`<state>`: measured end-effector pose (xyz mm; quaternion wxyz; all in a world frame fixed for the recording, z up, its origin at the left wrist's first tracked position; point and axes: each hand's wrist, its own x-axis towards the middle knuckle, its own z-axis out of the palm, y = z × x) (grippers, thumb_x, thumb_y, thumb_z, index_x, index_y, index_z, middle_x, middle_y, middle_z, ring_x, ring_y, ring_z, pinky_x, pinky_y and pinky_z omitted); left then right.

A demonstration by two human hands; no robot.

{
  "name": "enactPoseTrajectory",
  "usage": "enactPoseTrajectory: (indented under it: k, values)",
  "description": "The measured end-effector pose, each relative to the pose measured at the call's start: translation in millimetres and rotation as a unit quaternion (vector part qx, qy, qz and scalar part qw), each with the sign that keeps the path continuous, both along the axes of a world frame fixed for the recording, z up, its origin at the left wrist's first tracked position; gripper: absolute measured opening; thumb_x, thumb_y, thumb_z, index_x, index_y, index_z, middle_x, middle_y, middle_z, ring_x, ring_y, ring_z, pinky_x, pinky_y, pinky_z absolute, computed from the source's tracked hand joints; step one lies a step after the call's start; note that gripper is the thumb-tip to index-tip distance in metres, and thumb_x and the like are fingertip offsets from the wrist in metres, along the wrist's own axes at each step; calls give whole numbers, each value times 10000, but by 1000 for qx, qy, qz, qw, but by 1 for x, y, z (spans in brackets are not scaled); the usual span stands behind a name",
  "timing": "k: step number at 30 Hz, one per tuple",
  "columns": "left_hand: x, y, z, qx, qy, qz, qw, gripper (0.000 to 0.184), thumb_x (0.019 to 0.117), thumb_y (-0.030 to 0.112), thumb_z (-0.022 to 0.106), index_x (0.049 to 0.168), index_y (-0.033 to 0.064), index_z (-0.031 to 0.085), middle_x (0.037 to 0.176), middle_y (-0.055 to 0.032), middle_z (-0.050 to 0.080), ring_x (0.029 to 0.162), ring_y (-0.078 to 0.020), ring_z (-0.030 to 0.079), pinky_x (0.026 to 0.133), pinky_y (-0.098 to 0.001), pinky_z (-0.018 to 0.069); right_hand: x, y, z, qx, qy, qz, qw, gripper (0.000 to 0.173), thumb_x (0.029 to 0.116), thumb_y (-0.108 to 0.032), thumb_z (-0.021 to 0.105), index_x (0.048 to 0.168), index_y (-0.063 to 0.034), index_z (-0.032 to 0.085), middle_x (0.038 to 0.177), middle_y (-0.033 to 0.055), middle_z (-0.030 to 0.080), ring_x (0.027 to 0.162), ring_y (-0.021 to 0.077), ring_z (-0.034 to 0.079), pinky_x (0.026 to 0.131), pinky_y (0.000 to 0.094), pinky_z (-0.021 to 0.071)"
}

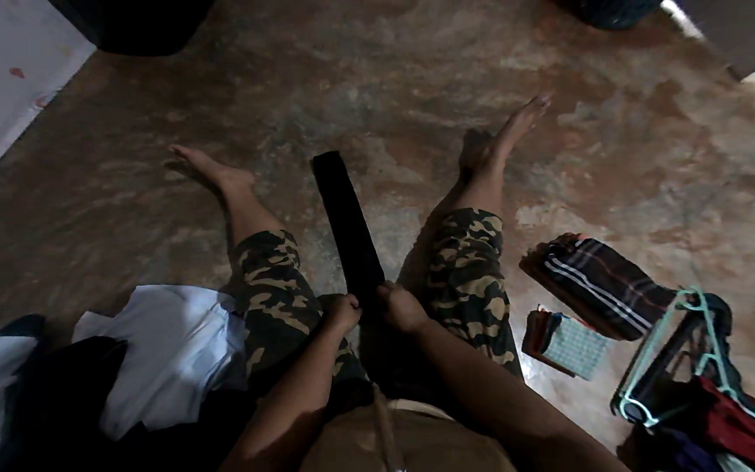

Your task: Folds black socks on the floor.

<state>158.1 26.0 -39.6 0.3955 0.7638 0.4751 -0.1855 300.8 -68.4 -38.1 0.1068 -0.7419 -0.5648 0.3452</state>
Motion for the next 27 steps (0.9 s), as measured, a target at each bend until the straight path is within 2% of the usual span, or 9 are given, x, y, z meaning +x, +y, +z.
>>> enactPoseTrajectory:
  k: [4, 6, 8, 11, 13, 16, 18, 21, 27]
  values:
    - [5, -4, 0, 35, 1, -18, 999, 312, 1004, 167, 622, 1255, -16, 649, 1326, -230, 615, 1286, -354, 571, 1102, -504, 447, -3, -4, -7, -8, -46, 105, 993, 412, 924, -102, 666, 1331, -65, 608, 1438, 177, 531, 1363, 414, 457, 1047, 582, 443]
    - [7, -8, 1, 63, -20, -30, 997, 332, 983, 77, 623, 1302, -14, 609, 1377, -226, 566, 1300, -356, 553, 1107, -485, 452, -7, -3, -6, -38, -63, 111, 991, 452, 936, -21, 627, 1382, -66, 567, 1478, 169, 508, 1387, 420, 436, 1052, 597, 430]
    - [6, -12, -1, 94, -39, -64, 993, 317, 978, 13, 583, 1294, 5, 602, 1346, -206, 597, 1269, -348, 584, 1083, -492, 473, -10, -1, -6, -51, -70, 100, 991, 462, 935, 35, 595, 1387, -54, 563, 1487, 164, 499, 1385, 418, 438, 1053, 592, 436]
    - [3, -15, -2, 97, -38, -116, 988, 317, 1010, 37, 534, 1312, 22, 630, 1366, -179, 614, 1292, -331, 583, 1109, -489, 454, -11, 2, -10, -55, -65, 76, 993, 462, 917, 22, 626, 1373, -40, 584, 1526, 162, 456, 1382, 420, 442, 1057, 574, 456]
    - [2, -15, 1, 81, -21, -133, 988, 393, 985, 111, 624, 1371, 40, 604, 1425, -171, 578, 1336, -322, 549, 1134, -491, 430, -10, 4, -11, -62, -62, 75, 993, 452, 926, 9, 630, 1373, -38, 581, 1542, 160, 437, 1385, 422, 437, 1056, 572, 460]
    - [0, -17, 1, 87, -2, -163, 983, 567, 909, 149, 746, 1432, 55, 550, 1481, -167, 521, 1377, -344, 500, 1145, -512, 414, -6, 5, -11, -58, -45, 66, 995, 396, 942, -75, 647, 1334, -28, 611, 1481, 175, 504, 1367, 414, 467, 1054, 572, 461]
    - [1, -15, 0, 89, -10, -158, 983, 482, 960, 104, 675, 1427, 53, 565, 1475, -167, 533, 1376, -346, 506, 1149, -507, 413, 1, 6, -15, -47, -22, 54, 997, 362, 944, -123, 661, 1291, -23, 649, 1413, 191, 562, 1333, 409, 498, 1065, 565, 452]
    - [2, -9, 0, 61, -43, -118, 990, 366, 1052, 146, 545, 1403, 62, 606, 1461, -163, 565, 1386, -318, 508, 1181, -477, 372, 9, 6, -14, -41, 34, 4, 999, 300, 987, -142, 606, 1252, -27, 683, 1363, 193, 615, 1314, 372, 540, 1114, 523, 424]
    - [3, -5, 0, 37, -61, -87, 994, 382, 1092, 140, 446, 1454, 64, 543, 1429, -205, 575, 1369, -335, 527, 1167, -484, 390, 17, 11, -5, -83, 104, -119, 984, 310, 1043, -127, 541, 1322, -31, 633, 1306, 203, 649, 1245, 326, 613, 1077, 492, 462]
